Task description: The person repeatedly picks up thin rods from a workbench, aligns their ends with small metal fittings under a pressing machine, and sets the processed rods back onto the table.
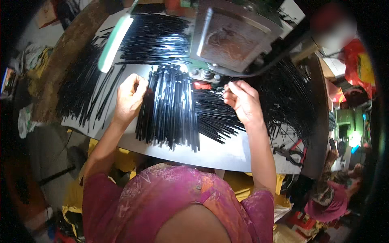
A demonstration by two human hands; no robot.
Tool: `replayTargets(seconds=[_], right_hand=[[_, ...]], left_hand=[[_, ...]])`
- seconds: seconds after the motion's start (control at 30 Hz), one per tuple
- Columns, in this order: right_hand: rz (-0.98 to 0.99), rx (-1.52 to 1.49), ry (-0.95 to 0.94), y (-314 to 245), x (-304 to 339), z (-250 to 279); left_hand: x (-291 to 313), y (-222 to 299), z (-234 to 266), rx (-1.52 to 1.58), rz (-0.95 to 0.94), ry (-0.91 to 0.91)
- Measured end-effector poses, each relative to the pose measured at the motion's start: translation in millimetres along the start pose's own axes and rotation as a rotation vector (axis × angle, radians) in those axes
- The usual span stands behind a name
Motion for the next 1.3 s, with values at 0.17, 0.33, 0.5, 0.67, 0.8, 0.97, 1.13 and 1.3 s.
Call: replayTargets(seconds=[0.17, 0.33, 0.5, 0.67, 0.8, 0.97, 1.13, 1.3], right_hand=[[0.048, -0.080, 0.026, 3, 9, -13], [0.105, -0.165, 0.127, 2, -2, -18], [0.163, -0.287, 0.107, 6, -12, -23], [0.200, -0.319, 0.083, 7, -15, -27], [0.217, -0.312, 0.087, 8, -17, -28], [0.222, -0.283, 0.114, 8, -18, -28], [0.214, -0.257, 0.104, 8, -15, -29], [0.223, -0.241, 0.111, 8, -14, -29]], left_hand=[[-10, 9, -47, 0.176, 0.094, -0.183], [-26, 17, -74, -0.458, -0.317, -0.241], [-31, 19, -89, -0.544, -0.414, -0.151], [-32, 16, -93, -0.471, -0.358, -0.152], [-33, 15, -93, -0.466, -0.377, -0.151], [-35, 14, -95, -0.440, -0.361, -0.161], [-36, 11, -95, -0.440, -0.360, -0.166], [-33, 12, -98, -0.484, -0.429, -0.143]])
Point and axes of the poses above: each hand's wrist, its own x-axis away from the middle knuckle, its own z-axis out of the back of the hand, y = z × x, the point moved 2 cm from there along -x, towards the middle knuckle, and after that the axes turned 8 degrees about x, right-handed, at the moved point
